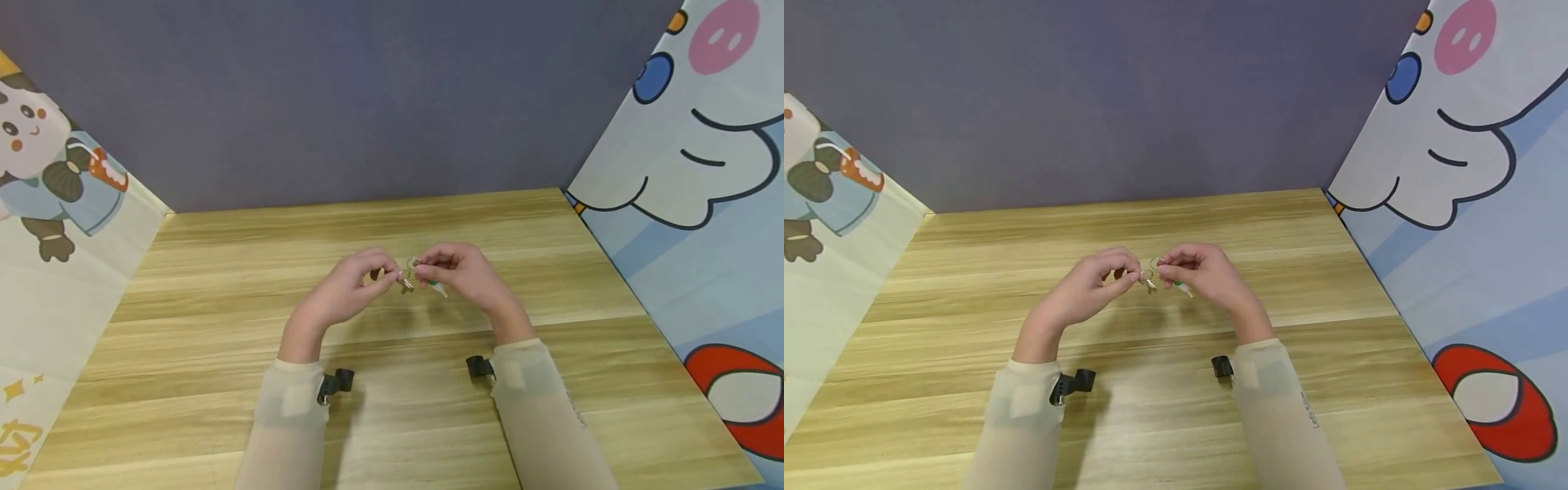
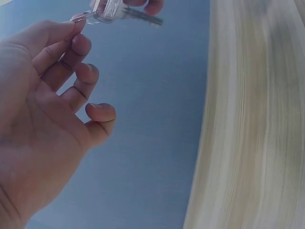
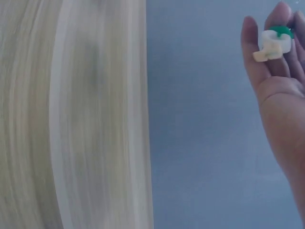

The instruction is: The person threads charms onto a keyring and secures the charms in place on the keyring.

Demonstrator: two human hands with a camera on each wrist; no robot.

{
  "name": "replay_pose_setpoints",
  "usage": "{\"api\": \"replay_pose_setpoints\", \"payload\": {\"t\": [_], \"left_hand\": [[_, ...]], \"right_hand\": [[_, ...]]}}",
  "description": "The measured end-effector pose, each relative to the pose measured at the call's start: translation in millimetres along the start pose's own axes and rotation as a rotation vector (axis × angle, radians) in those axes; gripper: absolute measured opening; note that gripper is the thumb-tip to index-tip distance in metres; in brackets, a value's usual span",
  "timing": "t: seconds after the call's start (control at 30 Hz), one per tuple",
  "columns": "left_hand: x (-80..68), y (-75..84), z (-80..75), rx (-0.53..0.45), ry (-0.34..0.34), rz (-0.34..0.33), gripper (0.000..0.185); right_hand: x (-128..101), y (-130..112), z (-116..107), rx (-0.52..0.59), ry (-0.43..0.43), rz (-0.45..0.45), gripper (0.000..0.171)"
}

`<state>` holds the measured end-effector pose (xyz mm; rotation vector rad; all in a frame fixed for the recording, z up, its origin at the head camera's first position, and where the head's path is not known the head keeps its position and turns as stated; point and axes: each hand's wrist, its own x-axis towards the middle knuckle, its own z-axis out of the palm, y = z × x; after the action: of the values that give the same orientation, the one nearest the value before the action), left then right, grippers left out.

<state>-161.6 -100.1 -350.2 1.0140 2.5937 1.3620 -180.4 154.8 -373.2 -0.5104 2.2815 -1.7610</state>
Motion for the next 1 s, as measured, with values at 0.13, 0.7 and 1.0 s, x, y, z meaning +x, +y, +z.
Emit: {"api": "replay_pose_setpoints", "payload": {"t": [0.13, 0.7, 1.0], "left_hand": [[-1.2, -0.3, 0.1, -0.006, -0.01, 0.025, 0.01], [-2.7, -3.1, 3.4, 0.016, -0.024, 0.019, 0.012], [-4.1, -3.8, 7.9, -0.015, 0.014, -0.045, 0.012]], "right_hand": [[-1.0, -3.7, 2.1, -0.012, -0.023, -0.027, 0.017], [-3.7, -6.6, 4.7, 0.002, -0.093, -0.07, 0.016], [-5.1, -6.7, 8.0, -0.012, -0.04, -0.027, 0.016]]}}
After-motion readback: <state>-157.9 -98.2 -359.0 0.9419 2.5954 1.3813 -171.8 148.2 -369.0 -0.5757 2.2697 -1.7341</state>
